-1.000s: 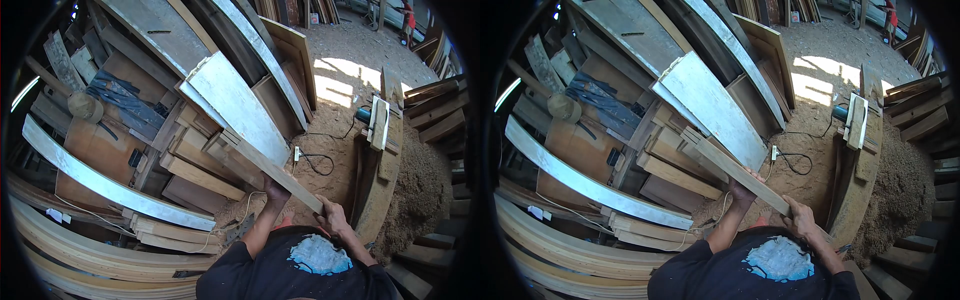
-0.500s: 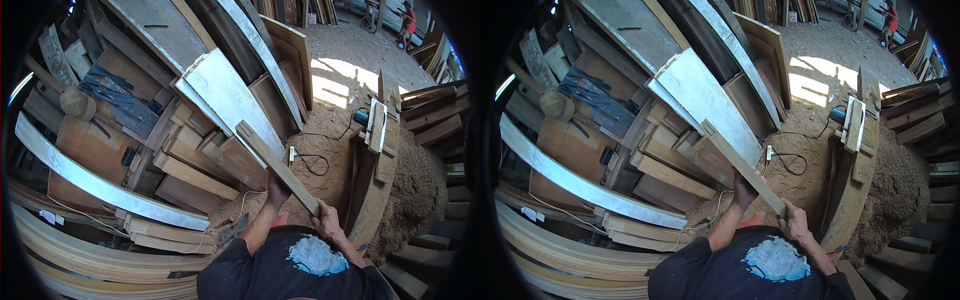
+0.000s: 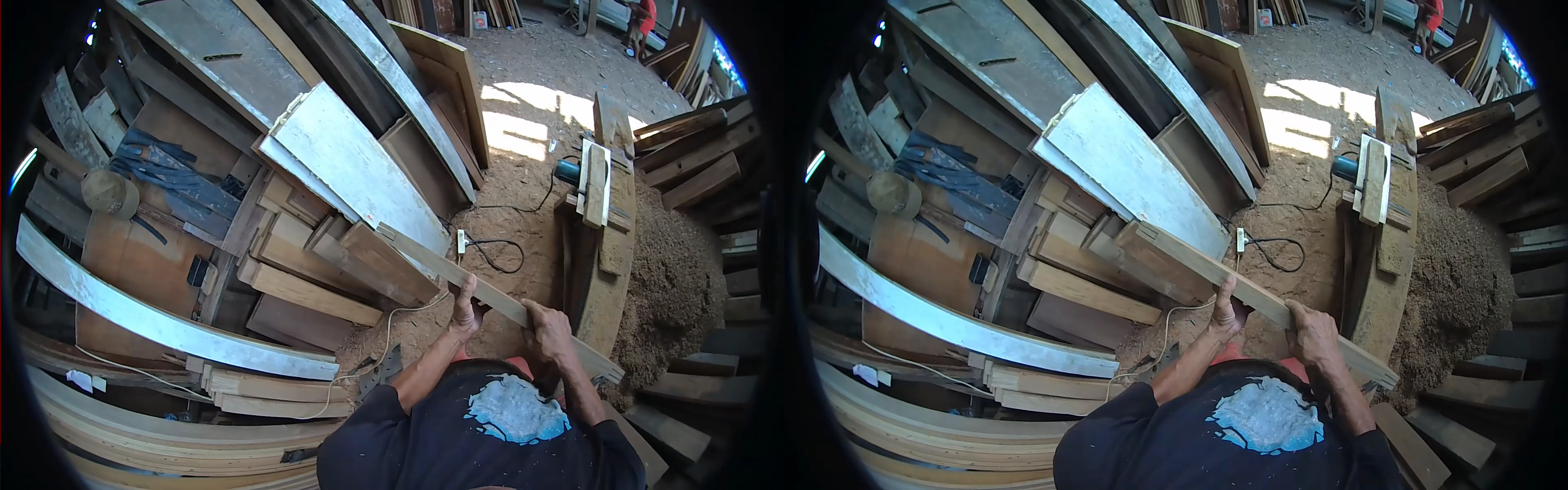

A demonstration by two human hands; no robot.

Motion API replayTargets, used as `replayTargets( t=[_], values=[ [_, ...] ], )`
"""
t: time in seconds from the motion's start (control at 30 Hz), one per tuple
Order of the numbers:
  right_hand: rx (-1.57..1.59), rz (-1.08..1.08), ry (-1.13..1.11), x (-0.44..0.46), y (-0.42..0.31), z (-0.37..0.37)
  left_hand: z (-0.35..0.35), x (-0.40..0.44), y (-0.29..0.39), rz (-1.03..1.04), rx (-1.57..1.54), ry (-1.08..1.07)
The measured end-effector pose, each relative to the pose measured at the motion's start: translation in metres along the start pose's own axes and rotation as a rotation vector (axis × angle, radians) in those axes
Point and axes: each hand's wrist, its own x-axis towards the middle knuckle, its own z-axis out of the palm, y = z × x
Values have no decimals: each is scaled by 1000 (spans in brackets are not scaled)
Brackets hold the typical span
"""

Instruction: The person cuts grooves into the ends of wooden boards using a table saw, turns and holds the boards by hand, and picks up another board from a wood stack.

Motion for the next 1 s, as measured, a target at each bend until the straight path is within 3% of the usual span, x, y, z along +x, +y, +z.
replayTargets(
  t=[0.03,0.07,0.17,0.2,0.3,0.37,0.43,0.5,0.57,0.63,0.67,0.77,0.8,0.83,0.9,0.97,1.0],
  values=[
    [-34,6,-4,-4,0,-4,3,-2,-4,-28,-54,-12],
    [-16,-221,234,-6,8,1,9,0,-8,-16,-64,9],
    [149,-385,446,-34,-16,-15,30,9,-7,-15,-143,26],
    [245,-351,262,-51,-6,-11,35,11,-6,-43,-164,36],
    [723,148,-110,-79,38,30,57,5,-2,-80,-232,-2],
    [973,321,76,-91,104,81,72,-6,-6,-159,-183,-47],
    [1329,189,302,-102,134,84,79,-15,-21,-297,-190,-104],
    [982,32,472,-101,144,53,90,-30,-42,-445,-173,-52],
    [947,41,518,-108,141,21,111,-43,-61,-562,-156,-19],
    [1161,217,497,-125,149,12,133,-56,-82,-654,-146,3],
    [1225,313,507,-134,159,13,138,-58,-91,-675,-139,-136],
    [1273,158,1036,-139,164,-7,140,-52,-107,-1129,-193,-652],
    [1298,2,1300,-130,135,-44,151,-50,-104,-1212,-29,-793],
    [1201,12,1273,-135,124,-74,161,-53,-91,-922,430,-824],
    [1010,38,1216,-146,114,-116,234,-65,-57,-240,968,-991],
    [939,53,1254,-136,110,-129,305,-75,-38,575,1228,-983],
    [905,57,1273,-131,111,-134,341,-81,-40,818,1273,-1011]
  ],
)
